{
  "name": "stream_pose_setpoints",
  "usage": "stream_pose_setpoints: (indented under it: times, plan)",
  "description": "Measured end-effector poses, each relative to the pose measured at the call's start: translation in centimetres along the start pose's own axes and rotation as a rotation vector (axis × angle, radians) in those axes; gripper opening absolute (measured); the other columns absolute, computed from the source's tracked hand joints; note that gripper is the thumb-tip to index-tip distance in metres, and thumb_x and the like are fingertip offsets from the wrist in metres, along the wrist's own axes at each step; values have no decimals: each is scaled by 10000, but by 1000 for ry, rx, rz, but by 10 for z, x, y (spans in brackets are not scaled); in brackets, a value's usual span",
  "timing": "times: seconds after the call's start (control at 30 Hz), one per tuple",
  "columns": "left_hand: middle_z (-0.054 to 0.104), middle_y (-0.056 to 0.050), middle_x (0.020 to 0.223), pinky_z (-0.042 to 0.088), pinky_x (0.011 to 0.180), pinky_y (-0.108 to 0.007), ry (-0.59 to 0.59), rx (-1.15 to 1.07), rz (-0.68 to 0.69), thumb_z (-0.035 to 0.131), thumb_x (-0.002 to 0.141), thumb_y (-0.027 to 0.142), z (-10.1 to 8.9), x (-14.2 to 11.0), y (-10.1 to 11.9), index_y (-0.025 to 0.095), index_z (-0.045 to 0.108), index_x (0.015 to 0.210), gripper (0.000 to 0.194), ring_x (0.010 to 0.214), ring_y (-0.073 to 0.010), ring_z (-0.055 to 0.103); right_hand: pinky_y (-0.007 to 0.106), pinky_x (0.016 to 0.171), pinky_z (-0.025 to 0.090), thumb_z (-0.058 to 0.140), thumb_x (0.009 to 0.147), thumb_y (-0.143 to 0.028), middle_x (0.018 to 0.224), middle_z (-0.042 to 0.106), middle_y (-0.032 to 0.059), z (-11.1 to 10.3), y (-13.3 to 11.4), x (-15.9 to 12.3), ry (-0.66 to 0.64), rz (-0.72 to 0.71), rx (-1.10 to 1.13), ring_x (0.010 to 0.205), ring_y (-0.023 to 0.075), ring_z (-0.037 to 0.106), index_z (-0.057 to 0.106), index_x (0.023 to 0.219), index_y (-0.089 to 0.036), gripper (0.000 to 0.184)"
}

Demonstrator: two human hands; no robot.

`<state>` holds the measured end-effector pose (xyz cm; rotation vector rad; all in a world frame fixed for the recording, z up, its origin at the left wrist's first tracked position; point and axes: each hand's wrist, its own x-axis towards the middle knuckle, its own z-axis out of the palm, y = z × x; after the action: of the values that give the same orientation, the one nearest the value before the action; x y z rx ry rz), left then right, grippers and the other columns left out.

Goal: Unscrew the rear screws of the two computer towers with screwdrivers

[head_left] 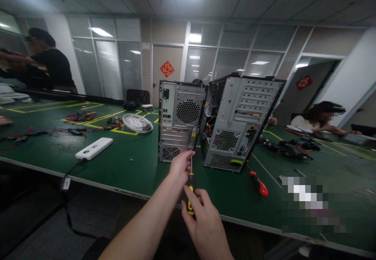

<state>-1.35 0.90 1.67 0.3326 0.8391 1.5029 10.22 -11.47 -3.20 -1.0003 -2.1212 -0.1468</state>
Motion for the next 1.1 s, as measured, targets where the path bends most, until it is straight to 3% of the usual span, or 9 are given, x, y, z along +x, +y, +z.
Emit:
stream_pose_setpoints:
  times: [0.13, 0.4, 0.87, 1.1]
  plan:
    - [442, 86, 480, 122, 427, -186, 30, 16, -14, 870, 566, 294, 1, 0, 0, 133, 728, 856, 361, 391, -13, 228, 319, 660, 596, 474, 1037, -256, 1038, 613, 109, 1, 0, 0, 8, 3, -3, 777, 200, 684, 612, 1366, -188, 364]
    - [484, 68, 484, 150, 423, -191, 76, 41, -9, 813, 674, 275, 3, -2, 0, 142, 729, 917, 290, 385, -26, 257, 317, 671, 596, 464, 1035, -241, 1055, 608, 111, 2, 1, 0, -2, 17, 13, 789, 197, 688, 603, 1373, -191, 368]
    - [566, 43, 550, 179, 421, -201, 70, 80, 34, 897, 557, 404, 2, 3, -3, 113, 733, 952, 517, 385, -23, 310, 312, 677, 609, 445, 1059, -282, 1032, 628, 116, 5, 3, 0, 63, 34, 37, 795, 201, 711, 630, 1359, -168, 370]
    - [663, -3, 661, 164, 406, -181, 45, 41, 32, 847, 647, 281, -2, 2, -4, 117, 716, 924, 348, 416, -11, 294, 307, 686, 603, 434, 1066, -292, 1042, 636, 116, 6, 2, 0, 93, 104, 69, 796, 195, 717, 643, 1353, -186, 371]
